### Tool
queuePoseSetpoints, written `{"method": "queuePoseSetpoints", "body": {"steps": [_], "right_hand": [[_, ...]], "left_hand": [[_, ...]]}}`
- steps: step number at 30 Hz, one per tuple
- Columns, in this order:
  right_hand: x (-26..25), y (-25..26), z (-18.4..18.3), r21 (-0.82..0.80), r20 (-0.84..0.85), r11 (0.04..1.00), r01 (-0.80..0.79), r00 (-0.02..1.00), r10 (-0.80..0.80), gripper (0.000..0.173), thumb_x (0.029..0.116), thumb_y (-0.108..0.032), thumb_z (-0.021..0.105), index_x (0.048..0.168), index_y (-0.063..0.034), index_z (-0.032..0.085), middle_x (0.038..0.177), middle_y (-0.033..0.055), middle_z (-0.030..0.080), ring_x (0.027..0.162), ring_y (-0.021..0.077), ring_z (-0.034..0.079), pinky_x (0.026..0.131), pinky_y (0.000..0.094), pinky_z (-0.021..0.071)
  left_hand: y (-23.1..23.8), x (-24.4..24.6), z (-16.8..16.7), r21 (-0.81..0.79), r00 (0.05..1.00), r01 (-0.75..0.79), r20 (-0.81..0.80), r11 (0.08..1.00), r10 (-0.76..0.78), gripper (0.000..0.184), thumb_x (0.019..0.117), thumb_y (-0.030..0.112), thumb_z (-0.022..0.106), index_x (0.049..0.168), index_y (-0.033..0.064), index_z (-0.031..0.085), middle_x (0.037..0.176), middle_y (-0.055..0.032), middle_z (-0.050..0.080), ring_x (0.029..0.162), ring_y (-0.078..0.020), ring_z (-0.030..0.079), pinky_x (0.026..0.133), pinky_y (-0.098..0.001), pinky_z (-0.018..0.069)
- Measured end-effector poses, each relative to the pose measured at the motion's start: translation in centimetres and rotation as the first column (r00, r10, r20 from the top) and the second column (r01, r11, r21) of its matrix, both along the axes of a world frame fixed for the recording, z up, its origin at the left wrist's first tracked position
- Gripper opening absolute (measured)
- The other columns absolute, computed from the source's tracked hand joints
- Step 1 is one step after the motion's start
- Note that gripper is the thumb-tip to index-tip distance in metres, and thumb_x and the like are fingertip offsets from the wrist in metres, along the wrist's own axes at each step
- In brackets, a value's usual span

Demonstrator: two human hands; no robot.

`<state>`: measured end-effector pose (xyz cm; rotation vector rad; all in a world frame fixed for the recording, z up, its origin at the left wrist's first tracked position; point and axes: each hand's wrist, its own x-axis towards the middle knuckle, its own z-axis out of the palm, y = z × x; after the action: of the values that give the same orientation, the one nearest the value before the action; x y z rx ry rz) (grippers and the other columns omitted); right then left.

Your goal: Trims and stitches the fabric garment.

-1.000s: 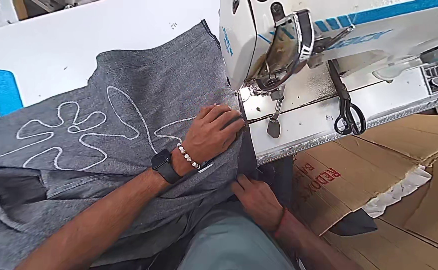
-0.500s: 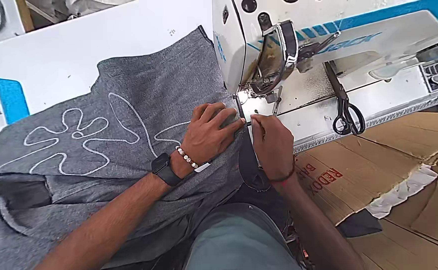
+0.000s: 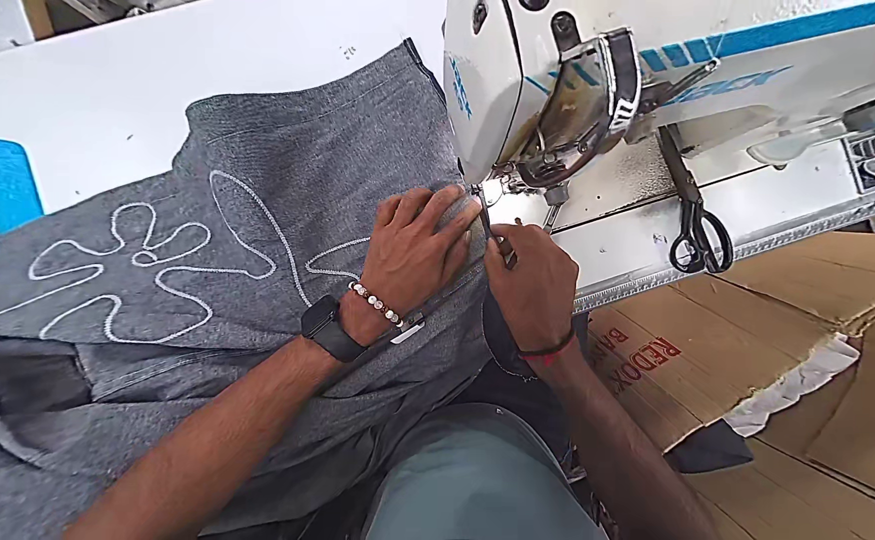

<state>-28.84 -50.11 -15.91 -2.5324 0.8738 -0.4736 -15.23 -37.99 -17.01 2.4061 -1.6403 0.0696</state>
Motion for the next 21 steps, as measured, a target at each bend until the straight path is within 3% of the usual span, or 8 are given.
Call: {"method": "queuePoseSetpoints", "body": {"steps": [4,6,14,21], "right_hand": [[-0.6,0.6,-0.6,-0.184,-0.012,0.980,-0.076,0.997,0.076,0.025,0.1002,-0.020,0.061,0.115,-0.0109,0.078,0.092,0.0094,0.068,0.081,0.0229,0.067,0.062,0.0344,0.0541],[-0.6,0.6,-0.4,-0.214,-0.086,0.969,-0.121,0.991,0.105,0.026,0.1003,-0.018,0.059,0.118,-0.0088,0.076,0.094,0.0115,0.067,0.084,0.0254,0.067,0.063,0.0352,0.0548],[-0.8,-0.3,-0.5,-0.229,-0.126,0.949,-0.215,0.974,0.190,0.029,0.1013,-0.018,0.057,0.120,-0.0063,0.074,0.093,0.0122,0.065,0.082,0.0259,0.066,0.062,0.0345,0.0536],[0.9,-0.5,0.7,-0.188,-0.210,0.954,-0.235,0.958,0.195,0.027,0.1019,-0.014,0.055,0.117,-0.0007,0.073,0.097,0.0163,0.063,0.085,0.0300,0.066,0.063,0.0380,0.0547]], "left_hand": [[0.0,0.0,0.1,-0.025,1.000,-0.006,0.007,1.000,0.006,0.045,0.1054,0.039,0.046,0.145,0.0222,0.059,0.150,-0.0058,0.055,0.136,-0.0307,0.050,0.110,-0.0523,0.0356],[0.1,0.1,0.1,-0.049,0.999,0.041,0.010,0.998,-0.040,0.042,0.1047,0.035,0.049,0.144,0.0258,0.061,0.145,-0.0070,0.058,0.133,-0.0314,0.051,0.108,-0.0517,0.0365],[-0.3,0.5,-0.7,-0.068,0.999,0.032,0.041,0.997,-0.029,0.040,0.1037,0.038,0.047,0.139,0.0340,0.065,0.141,-0.0037,0.060,0.129,-0.0293,0.052,0.106,-0.0502,0.0370],[-1.0,1.7,-0.6,-0.073,0.999,0.033,0.039,0.997,-0.030,0.039,0.1038,0.040,0.047,0.137,0.0332,0.067,0.136,-0.0068,0.062,0.129,-0.0318,0.051,0.106,-0.0524,0.0358]]}}
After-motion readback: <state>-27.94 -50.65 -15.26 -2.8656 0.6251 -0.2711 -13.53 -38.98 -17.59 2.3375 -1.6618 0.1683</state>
